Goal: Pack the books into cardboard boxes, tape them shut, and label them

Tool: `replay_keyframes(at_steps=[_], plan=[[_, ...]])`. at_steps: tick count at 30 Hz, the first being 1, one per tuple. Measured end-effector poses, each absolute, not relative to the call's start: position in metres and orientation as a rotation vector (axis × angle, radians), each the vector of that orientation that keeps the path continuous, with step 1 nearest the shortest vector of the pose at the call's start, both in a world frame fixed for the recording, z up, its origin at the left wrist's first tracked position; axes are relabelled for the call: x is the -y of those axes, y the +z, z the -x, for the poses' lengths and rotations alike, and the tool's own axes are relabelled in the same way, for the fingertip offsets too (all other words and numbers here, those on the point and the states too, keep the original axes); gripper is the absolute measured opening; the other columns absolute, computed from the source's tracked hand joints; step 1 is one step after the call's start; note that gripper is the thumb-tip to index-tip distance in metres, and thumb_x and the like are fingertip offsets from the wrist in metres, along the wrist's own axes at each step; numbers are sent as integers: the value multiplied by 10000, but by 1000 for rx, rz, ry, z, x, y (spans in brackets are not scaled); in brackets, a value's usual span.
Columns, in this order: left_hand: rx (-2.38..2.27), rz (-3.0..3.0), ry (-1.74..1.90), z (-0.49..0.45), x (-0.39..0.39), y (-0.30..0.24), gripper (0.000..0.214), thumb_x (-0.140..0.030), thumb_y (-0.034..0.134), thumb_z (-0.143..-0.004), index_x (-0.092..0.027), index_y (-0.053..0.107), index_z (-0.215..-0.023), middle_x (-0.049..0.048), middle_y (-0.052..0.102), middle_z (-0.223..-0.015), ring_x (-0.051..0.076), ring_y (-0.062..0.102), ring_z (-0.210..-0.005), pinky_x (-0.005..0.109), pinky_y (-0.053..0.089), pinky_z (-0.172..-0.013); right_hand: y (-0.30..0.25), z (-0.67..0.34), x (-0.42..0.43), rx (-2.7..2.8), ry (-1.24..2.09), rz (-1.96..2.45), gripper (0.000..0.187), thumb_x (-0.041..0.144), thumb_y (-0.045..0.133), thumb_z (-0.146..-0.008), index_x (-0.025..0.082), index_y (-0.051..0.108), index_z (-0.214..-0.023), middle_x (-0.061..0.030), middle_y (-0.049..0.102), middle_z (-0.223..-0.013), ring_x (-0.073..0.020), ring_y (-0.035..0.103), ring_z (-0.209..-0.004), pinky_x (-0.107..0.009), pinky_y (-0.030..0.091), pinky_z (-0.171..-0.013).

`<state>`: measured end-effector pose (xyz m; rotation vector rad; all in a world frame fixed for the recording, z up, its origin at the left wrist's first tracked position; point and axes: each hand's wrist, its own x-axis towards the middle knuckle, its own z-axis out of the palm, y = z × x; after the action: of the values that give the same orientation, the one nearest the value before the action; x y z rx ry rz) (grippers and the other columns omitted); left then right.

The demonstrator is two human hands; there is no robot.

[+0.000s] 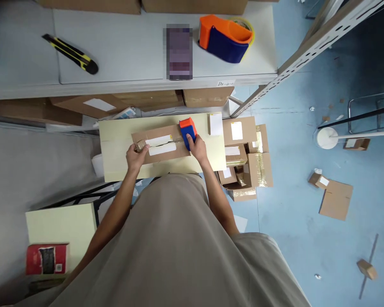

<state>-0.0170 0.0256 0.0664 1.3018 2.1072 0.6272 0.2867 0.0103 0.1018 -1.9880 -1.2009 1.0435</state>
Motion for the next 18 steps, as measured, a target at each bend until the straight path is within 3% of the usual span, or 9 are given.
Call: replay_keyframes(at_steps=[2,5,7,12,18], plan=[[-2042,-1363,613,17,-27,72,392,-503,795,-848,-194,725,-1079,96,777,-1043,285,739,-992,403,579,-960,104,-289,-11,1151,1050,1938,608,854,524,-959,261,540,-828,-3,570,-690,-184,466,-622,-303,356,-609],[-1959,-1441,720,18,-30,87,378,-524,782,-854,-211,736,-1060,62,787,-984,263,738,-928,381,583,-924,115,-295,-3,1075,1047,1817,626,870,510,-947,259,505,-813,20,525,-692,-160,433,-634,-297,362,-607],[-1885,-1436,825,21,-30,95,400,-520,795,-848,-203,728,-1083,62,795,-1022,251,746,-942,369,592,-929,122,-296,8,1010,1070,1742,622,860,494,-959,248,524,-852,15,544,-729,-160,460,-669,-293,399,-632],[-1717,-1277,1020,32,-12,78,499,-423,831,-803,-198,660,-1215,113,766,-1284,260,735,-1199,413,583,-1079,112,-291,46,853,1176,1685,629,827,457,-980,212,591,-996,-54,679,-909,-207,605,-851,-328,524,-801],[-1811,-1069,887,31,32,37,531,-307,816,-752,-210,566,-1210,133,737,-1294,241,751,-1178,441,598,-1079,79,-284,86,886,1269,1794,594,789,372,-1002,230,572,-1033,-103,723,-1015,-262,669,-972,-394,571,-916]])
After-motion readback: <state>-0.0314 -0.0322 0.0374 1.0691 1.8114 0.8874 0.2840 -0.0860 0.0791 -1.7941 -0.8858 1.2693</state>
